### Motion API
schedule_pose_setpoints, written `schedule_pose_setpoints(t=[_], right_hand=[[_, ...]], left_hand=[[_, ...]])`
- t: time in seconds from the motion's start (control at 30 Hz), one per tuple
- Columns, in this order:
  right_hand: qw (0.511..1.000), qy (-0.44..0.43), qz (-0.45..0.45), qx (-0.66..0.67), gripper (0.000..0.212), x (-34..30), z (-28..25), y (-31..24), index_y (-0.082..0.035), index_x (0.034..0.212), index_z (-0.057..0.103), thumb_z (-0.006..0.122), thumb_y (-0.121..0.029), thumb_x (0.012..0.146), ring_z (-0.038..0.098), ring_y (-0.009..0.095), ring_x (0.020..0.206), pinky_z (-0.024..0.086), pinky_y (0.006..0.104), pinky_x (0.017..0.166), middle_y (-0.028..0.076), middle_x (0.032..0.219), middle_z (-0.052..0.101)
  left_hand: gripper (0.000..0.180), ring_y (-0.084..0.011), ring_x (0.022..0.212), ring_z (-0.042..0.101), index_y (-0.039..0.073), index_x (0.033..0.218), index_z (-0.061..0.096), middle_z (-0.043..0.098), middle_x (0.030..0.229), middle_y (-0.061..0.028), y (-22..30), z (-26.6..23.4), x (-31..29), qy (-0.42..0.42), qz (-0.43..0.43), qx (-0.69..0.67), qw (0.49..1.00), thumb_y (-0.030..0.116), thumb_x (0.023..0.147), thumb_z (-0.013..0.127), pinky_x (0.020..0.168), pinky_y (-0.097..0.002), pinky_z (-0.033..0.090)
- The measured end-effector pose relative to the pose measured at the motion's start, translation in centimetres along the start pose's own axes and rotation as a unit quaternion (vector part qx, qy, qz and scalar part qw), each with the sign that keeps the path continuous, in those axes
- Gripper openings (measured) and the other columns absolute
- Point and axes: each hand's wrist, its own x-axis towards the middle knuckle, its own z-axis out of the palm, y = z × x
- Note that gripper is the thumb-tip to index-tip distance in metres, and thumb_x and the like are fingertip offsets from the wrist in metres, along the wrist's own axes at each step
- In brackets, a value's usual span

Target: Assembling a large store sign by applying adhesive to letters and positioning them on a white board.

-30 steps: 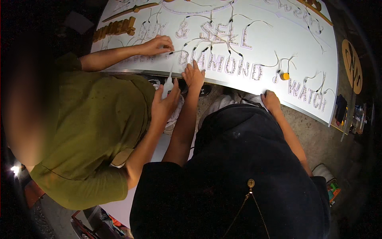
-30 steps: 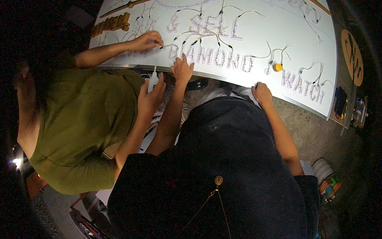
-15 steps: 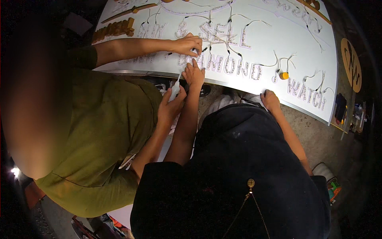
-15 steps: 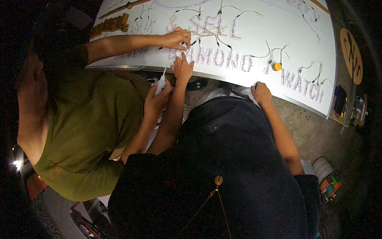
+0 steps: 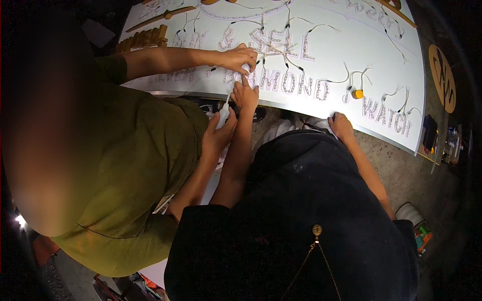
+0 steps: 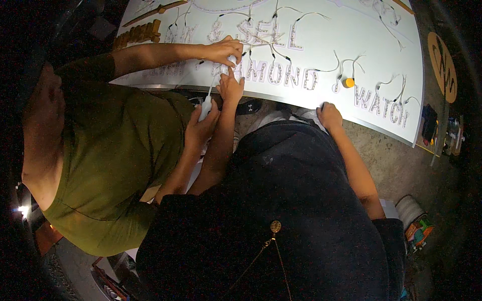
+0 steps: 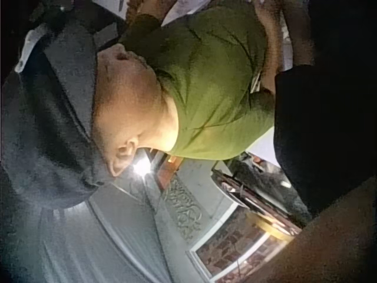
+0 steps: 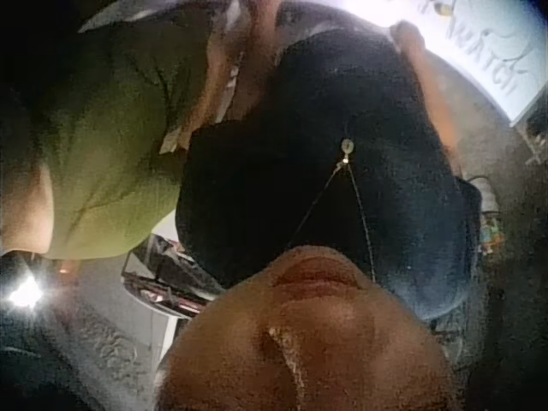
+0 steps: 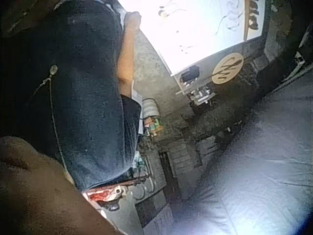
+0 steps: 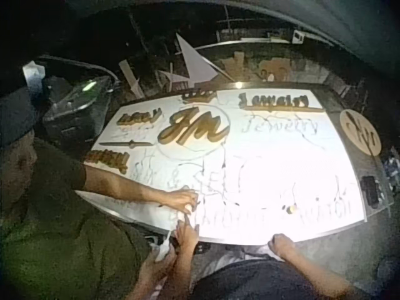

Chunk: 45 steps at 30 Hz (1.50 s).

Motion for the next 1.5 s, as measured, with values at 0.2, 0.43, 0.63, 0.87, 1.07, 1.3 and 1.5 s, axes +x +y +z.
schedule_pose_setpoints(t=[0.2,0.43,0.63,0.87,1.07,1.3,1.5], right_hand=[[1.0,-0.007,0.012,0.004,0.039,0.0,-0.1,0.4,0.002,0.1,0.058,0.052,-0.034,0.087,0.059,0.037,0.096,0.048,0.0432,0.083,0.025,0.103,0.059],[1.0,0.004,-0.004,-0.001,0.04,-0.1,-0.3,0.0,0.004,0.099,0.058,0.053,-0.034,0.087,0.06,0.038,0.094,0.048,0.0439,0.083,0.025,0.101,0.06],[1.0,0.006,-0.017,-0.004,0.04,0.0,-0.1,0.1,0.004,0.1,0.058,0.053,-0.033,0.087,0.06,0.039,0.093,0.048,0.044,0.083,0.026,0.1,0.06],[1.0,-0.001,-0.005,-0.003,0.04,0.0,-0.1,0.1,0.004,0.101,0.058,0.053,-0.034,0.087,0.059,0.038,0.095,0.048,0.0436,0.083,0.025,0.102,0.06],[1.0,-0.003,-0.001,-0.004,0.039,0.0,-0.1,0.1,0.003,0.1,0.058,0.053,-0.034,0.087,0.06,0.037,0.095,0.048,0.0434,0.083,0.024,0.102,0.06],[1.0,-0.001,0.0,-0.003,0.038,-0.1,-0.2,0.0,0.002,0.1,0.059,0.053,-0.033,0.087,0.06,0.037,0.095,0.048,0.043,0.083,0.024,0.102,0.06],[1.0,-0.005,0.001,-0.007,0.04,0.0,-0.2,0.1,0.003,0.101,0.058,0.052,-0.034,0.087,0.06,0.037,0.096,0.048,0.0428,0.083,0.024,0.103,0.06]], left_hand=[[0.067,-0.0294,0.107,0.047,0.008,0.133,0.04,0.049,0.107,-0.015,1.0,-0.6,-2.1,0.012,0.021,-0.012,1.0,0.031,0.076,0.066,0.088,-0.0448,0.033],[0.063,-0.0315,0.104,0.049,0.003,0.133,0.041,0.048,0.105,-0.0166,1.1,-1.0,-5.7,-0.007,0.046,-0.045,0.998,0.031,0.08,0.062,0.087,-0.0481,0.034],[0.063,-0.0296,0.105,0.048,0.005,0.13,0.042,0.049,0.108,-0.0151,0.5,-0.2,-7.3,0.01,0.075,-0.037,0.996,0.029,0.077,0.065,0.087,-0.0425,0.033],[0.064,-0.0305,0.106,0.047,0.003,0.131,0.042,0.048,0.11,-0.0155,0.7,-0.8,-7.9,-0.02,0.089,-0.06,0.994,0.028,0.077,0.065,0.088,-0.0431,0.033],[0.063,-0.031,0.106,0.048,0.003,0.13,0.041,0.048,0.109,-0.0164,0.8,-0.8,-8.6,-0.058,0.121,-0.087,0.987,0.027,0.077,0.066,0.089,-0.0439,0.033],[0.063,-0.0318,0.107,0.049,0.004,0.13,0.042,0.048,0.111,-0.0173,0.7,-0.7,-8.7,-0.069,0.13,-0.086,0.985,0.026,0.076,0.067,0.089,-0.0449,0.033],[0.063,-0.0325,0.107,0.049,0.004,0.13,0.041,0.048,0.112,-0.0176,0.6,-0.8,-8.9,-0.092,0.119,-0.088,0.985,0.025,0.077,0.067,0.089,-0.0456,0.033]])
